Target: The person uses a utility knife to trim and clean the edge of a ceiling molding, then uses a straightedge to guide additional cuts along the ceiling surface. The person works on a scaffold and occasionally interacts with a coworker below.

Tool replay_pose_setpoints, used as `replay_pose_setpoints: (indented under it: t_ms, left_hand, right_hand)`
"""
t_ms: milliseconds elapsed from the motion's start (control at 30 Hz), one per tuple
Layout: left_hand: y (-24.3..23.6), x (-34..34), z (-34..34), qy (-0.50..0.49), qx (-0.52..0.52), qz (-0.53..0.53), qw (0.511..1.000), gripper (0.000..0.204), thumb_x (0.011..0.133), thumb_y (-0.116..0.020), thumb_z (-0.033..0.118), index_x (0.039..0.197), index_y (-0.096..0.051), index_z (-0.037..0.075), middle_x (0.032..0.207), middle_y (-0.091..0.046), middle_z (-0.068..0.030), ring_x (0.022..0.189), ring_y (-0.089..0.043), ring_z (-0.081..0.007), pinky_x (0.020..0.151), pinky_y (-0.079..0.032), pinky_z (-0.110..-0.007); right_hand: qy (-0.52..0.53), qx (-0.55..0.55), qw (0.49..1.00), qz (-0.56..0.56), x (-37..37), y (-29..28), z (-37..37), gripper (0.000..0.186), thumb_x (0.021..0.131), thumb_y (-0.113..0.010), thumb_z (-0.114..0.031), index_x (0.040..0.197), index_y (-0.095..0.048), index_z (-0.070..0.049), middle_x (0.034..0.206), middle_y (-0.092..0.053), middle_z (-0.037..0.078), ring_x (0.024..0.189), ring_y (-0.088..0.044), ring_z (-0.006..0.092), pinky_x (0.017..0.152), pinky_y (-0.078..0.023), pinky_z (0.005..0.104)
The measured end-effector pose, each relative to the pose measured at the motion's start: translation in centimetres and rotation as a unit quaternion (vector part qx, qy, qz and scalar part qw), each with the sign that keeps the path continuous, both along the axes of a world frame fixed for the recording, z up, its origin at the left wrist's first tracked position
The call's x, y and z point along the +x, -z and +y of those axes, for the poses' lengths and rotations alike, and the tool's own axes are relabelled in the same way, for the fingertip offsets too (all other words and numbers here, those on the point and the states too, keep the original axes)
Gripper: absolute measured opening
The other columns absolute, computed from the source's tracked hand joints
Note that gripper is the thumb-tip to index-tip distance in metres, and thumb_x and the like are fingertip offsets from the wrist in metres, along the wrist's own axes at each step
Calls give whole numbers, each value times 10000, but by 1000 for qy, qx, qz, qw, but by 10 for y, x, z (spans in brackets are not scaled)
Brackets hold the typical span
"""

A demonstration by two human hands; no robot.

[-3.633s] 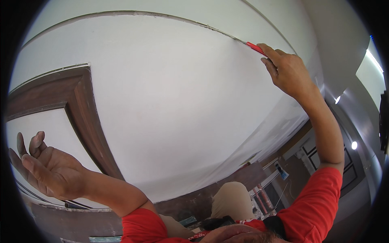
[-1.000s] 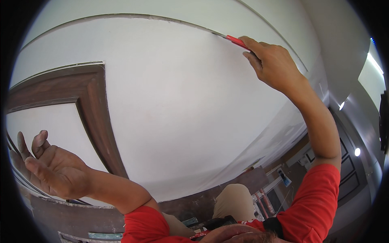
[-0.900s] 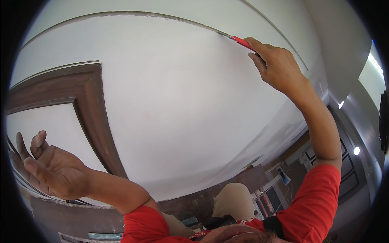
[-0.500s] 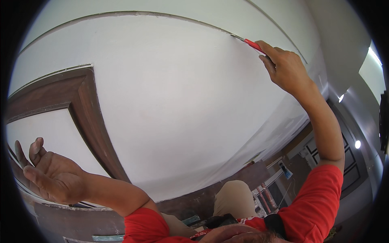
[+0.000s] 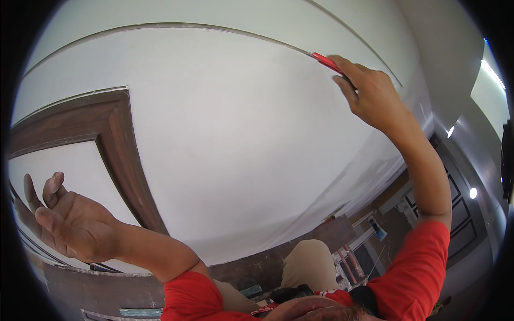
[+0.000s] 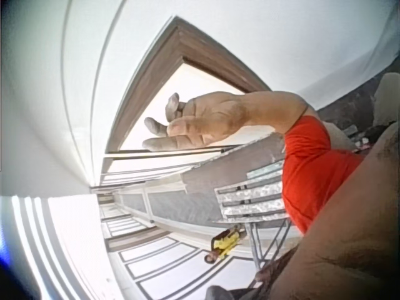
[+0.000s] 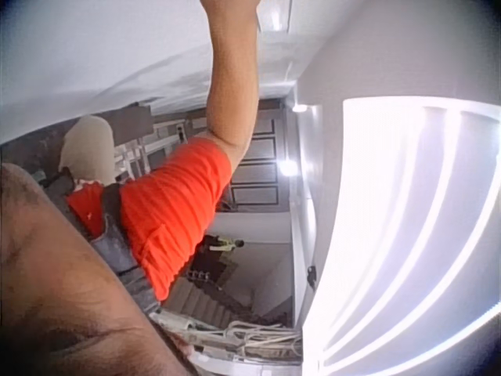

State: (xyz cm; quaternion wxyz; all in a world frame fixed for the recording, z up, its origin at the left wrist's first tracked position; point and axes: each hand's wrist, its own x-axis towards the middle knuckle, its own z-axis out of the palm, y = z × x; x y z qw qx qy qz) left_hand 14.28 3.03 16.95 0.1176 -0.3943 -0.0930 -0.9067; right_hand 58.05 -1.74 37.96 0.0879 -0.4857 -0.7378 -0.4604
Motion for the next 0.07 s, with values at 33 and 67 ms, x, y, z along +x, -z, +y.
replay_pose_setpoints:
  t_ms: [33,67]
  left_hand:
    - [-1,2,0,4,2,5,1000,353,1109,-484,237,1085,-643,-77,1408,-587,-251,1046,-728,-326,1060,-442,-467]
    - [0,3,0,4,2,4,1000,353,1109,-484,237,1085,-643,-77,1408,-587,-251,1046,-728,-326,1060,-442,-467]
  right_hand:
    - [-9,-7,1000,0,-9,-1,9,364,1008,-651,-198,1350,-588,-92,821,-704,158,689,-673,345,655,-534,443]
    - [-8,-7,1000,-1,-8,-1,8,364,1008,-651,-198,1350,-588,-92,821,-704,158,689,-673,345,655,-534,443]
